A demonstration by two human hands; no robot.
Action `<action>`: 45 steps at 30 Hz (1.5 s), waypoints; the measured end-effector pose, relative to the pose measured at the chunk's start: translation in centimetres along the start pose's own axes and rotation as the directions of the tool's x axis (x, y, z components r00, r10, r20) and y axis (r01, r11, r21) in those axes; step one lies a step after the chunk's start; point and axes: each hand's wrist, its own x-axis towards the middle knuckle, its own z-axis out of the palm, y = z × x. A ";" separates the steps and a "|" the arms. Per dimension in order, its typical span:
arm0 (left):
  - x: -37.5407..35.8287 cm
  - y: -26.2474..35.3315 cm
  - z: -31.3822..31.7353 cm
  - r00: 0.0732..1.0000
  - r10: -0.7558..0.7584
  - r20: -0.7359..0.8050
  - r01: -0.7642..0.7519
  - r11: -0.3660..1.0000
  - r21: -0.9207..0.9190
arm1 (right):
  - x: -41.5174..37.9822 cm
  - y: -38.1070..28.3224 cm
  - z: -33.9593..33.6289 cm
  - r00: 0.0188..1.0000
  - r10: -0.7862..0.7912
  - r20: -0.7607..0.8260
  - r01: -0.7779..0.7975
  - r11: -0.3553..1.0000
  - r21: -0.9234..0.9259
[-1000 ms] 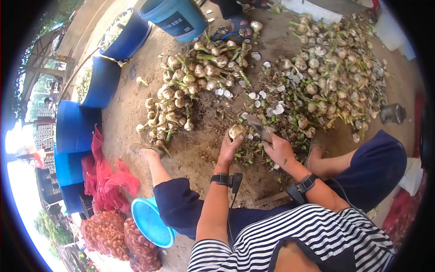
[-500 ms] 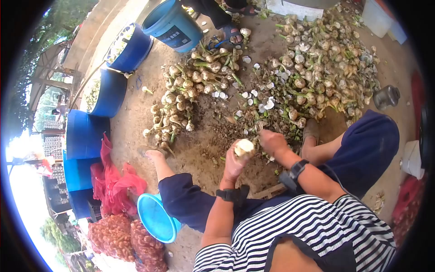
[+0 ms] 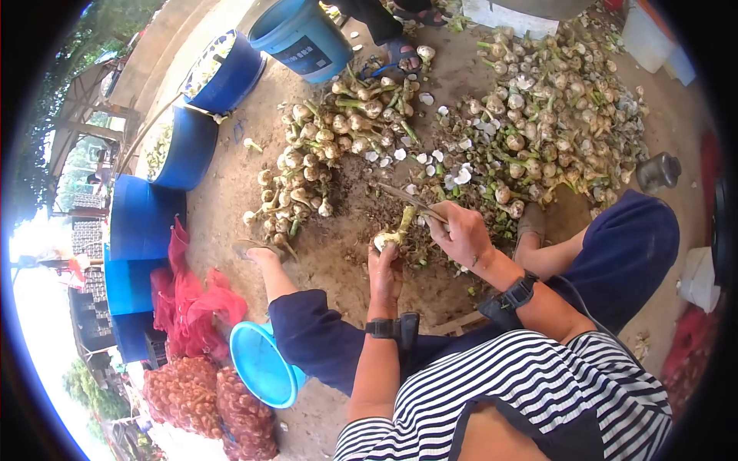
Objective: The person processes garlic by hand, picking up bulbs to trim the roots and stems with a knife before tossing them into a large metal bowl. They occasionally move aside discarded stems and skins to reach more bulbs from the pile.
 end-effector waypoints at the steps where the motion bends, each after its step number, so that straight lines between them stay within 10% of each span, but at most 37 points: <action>1: 0.1 -0.3 0.2 1.000 0.004 0.017 -0.003 0.999 -0.054 | -0.3 0.4 -0.1 0.997 0.016 0.073 -0.015 1.000 -0.020; 5: 0.7 1.2 1.9 0.986 0.051 0.160 -0.019 0.981 -0.191 | -6.0 9.7 2.9 0.691 0.542 0.478 -0.355 0.831 -0.428; 8: 4.3 3.1 5.5 0.991 0.092 0.093 -0.097 0.994 0.047 | -8.4 11.8 3.4 0.535 0.705 0.465 -0.539 0.709 -0.455; 10: 5.6 4.7 11.3 0.947 0.000 0.321 -0.133 0.910 0.393 | -8.2 12.0 4.4 0.514 0.712 0.479 -0.563 0.701 -0.439; 14: 10.8 2.7 13.0 0.752 0.016 0.659 -0.616 0.374 0.693 | -9.8 14.2 5.3 0.472 0.750 0.464 -0.662 0.649 -0.375; 15: 12.4 3.8 11.3 0.807 -0.053 0.588 -0.553 0.280 0.785 | -10.3 15.8 5.6 0.562 0.682 0.467 -0.532 0.731 -0.427; 19: 20.6 4.5 -5.1 0.922 -0.069 0.381 -0.303 -0.740 0.600 | -8.5 14.7 5.9 0.389 0.803 0.452 -0.807 0.534 -0.253; 24: 26.9 7.3 -18.6 0.857 -0.169 0.487 -0.346 -0.890 0.299 | -10.6 17.3 7.0 0.293 0.843 0.451 -0.801 0.474 -0.365; 29: 27.2 7.3 -14.5 0.927 -0.358 0.110 -0.374 -0.878 0.297 | -8.0 15.1 7.0 0.144 0.890 0.433 -0.887 0.310 -0.342; 31: 24.8 6.8 -10.0 0.914 -0.404 -0.048 -0.317 -0.781 0.539 | -9.6 16.6 7.8 0.348 0.838 0.421 -0.797 0.501 -0.337; 34: 21.6 0.5 -12.6 0.945 -0.326 -0.012 -0.026 -0.113 0.993 | -7.5 13.7 6.9 0.453 0.784 0.425 -0.767 0.586 -0.263; 37: 15.6 -1.1 -8.7 0.969 -0.245 -0.026 0.173 0.603 0.778 | -5.0 10.4 6.0 0.547 0.724 0.420 -0.755 0.643 -0.126; 38: 13.9 -1.3 -7.3 0.967 -0.255 -0.004 0.195 0.728 0.657 | -6.3 11.3 6.6 0.756 0.565 0.330 -0.560 0.820 -0.122; 45: 6.2 0.1 -1.1 0.954 -0.214 0.210 -0.016 0.664 0.748 | -4.5 5.7 4.4 0.960 0.072 0.270 0.001 0.965 -0.260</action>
